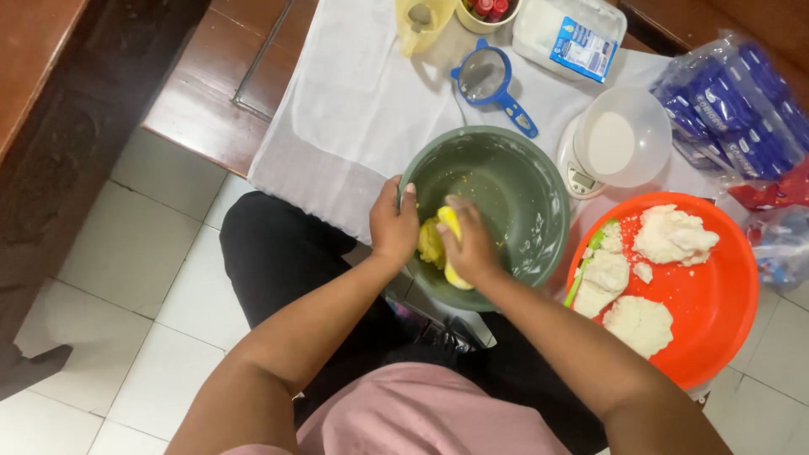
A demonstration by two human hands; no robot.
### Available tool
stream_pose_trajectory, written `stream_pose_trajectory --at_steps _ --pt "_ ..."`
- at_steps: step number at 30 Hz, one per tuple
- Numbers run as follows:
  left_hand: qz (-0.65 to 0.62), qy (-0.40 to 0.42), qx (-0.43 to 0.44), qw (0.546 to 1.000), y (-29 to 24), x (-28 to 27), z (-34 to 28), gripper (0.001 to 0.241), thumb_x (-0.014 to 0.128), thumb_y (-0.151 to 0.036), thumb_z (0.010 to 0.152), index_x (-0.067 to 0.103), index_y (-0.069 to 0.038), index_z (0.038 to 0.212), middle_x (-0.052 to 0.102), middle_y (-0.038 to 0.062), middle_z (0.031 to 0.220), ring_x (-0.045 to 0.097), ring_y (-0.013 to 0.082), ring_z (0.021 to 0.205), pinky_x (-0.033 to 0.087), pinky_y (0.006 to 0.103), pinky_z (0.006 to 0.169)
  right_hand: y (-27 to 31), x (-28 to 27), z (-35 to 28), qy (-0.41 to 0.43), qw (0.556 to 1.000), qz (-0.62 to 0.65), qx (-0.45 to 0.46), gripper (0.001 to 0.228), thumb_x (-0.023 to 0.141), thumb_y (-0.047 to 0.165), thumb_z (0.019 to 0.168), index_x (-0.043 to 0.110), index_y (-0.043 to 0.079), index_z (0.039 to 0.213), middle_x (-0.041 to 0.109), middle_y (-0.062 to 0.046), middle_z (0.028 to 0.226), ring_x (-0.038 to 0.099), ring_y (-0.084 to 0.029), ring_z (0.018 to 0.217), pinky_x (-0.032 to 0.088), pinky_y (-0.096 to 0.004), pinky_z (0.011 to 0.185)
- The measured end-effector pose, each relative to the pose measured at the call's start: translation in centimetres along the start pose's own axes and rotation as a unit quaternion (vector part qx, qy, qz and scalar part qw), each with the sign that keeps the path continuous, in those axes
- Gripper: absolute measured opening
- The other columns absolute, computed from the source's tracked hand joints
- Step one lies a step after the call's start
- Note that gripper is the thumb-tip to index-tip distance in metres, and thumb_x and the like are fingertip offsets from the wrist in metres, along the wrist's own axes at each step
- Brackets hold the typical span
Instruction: Kneading yellow dough in a green bowl on a low table
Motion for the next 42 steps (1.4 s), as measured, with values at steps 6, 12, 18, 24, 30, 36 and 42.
stream_pose_trajectory --at_steps 6,12,18,24,30,36,42 --pt "0.011 0.022 0.012 1.0 -2.6 -0.1 -0.5 0.033 0.057 -0.021 0.102 0.066 -0.005 0.129 0.073 0.025 0.107 0.068 0.0429 0.11 0.055 0.0523 0.095 0.9 4.8 2.1 0.005 0.987 -0.159 -0.039 0.024 0.061 0.029 0.09 0.063 0.005 0.094 0.054 -0.013 0.087 0.06 -0.033 0.09 0.051 -0.046 0.081" --pt "0.003 0.012 0.008 1.0 -1.5 0.4 -0.4 0.03 0.057 -0.022 0.103 0.067 -0.01 0.129 0.074 0.02 0.108 0.068 0.037 0.115 0.054 0.0494 0.097 -2.4 6.7 4.1 -0.025 0.976 -0.211 -0.051 0.025 0.051 0.035 0.096 0.058 0.016 0.082 0.052 -0.003 0.08 0.059 -0.024 0.083 0.051 -0.037 0.073" --pt "-0.016 0.008 0.015 1.0 -1.0 -0.4 -0.4 0.035 0.053 -0.025 0.105 0.065 -0.006 0.133 0.073 0.022 0.113 0.067 0.0414 0.116 0.053 0.0525 0.099 -1.1 5.8 5.1 -0.08 0.985 -0.14 -0.064 0.022 0.054 0.031 0.101 0.06 0.014 0.089 0.055 -0.009 0.078 0.064 -0.032 0.082 0.052 -0.041 0.072" --pt "-0.01 0.001 0.024 1.0 0.5 -0.2 -0.1 0.033 0.059 -0.028 0.101 0.068 -0.011 0.128 0.074 0.021 0.106 0.071 0.0391 0.107 0.057 0.0494 0.092 -1.2 -3.1 6.0 0.07 0.983 -0.117 0.123 0.045 0.046 0.043 0.111 0.07 0.007 0.099 0.072 -0.022 0.085 0.07 -0.045 0.091 0.053 -0.056 0.08" --pt "-0.039 0.008 0.002 0.999 -1.1 -0.5 -0.7 0.035 0.058 -0.026 0.102 0.067 -0.008 0.131 0.074 0.022 0.11 0.07 0.0389 0.111 0.057 0.0494 0.095 -3.3 -2.3 1.0 0.214 0.973 0.025 0.088 0.037 0.062 0.021 0.098 0.071 0.0 0.126 0.068 -0.028 0.118 0.061 -0.048 0.121 0.047 -0.052 0.105" --pt "-0.058 -0.021 -0.012 0.998 -1.6 0.4 -1.1 0.03 0.06 -0.021 0.102 0.068 -0.007 0.127 0.075 0.021 0.108 0.07 0.0364 0.111 0.056 0.0489 0.094 4.1 0.1 -0.2 0.145 0.947 -0.251 -0.14 0.038 0.064 0.021 0.079 0.074 -0.01 0.099 0.07 -0.026 0.1 0.066 -0.046 0.106 0.051 -0.052 0.096" --pt "-0.037 0.001 -0.033 0.999 -2.4 0.4 -0.6 0.03 0.056 -0.02 0.103 0.068 -0.01 0.129 0.075 0.019 0.11 0.069 0.0344 0.113 0.056 0.0477 0.096 -1.2 4.9 1.1 0.106 0.961 -0.217 -0.134 0.029 0.061 0.045 0.074 0.067 0.016 0.076 0.062 -0.006 0.075 0.06 -0.031 0.084 0.051 -0.045 0.077"
Point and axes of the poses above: each hand's wrist, its own z-axis towards the middle knuckle, its own x-axis out of the palm, y = z × x, the point moved 3 cm from there along z, towards the middle knuckle
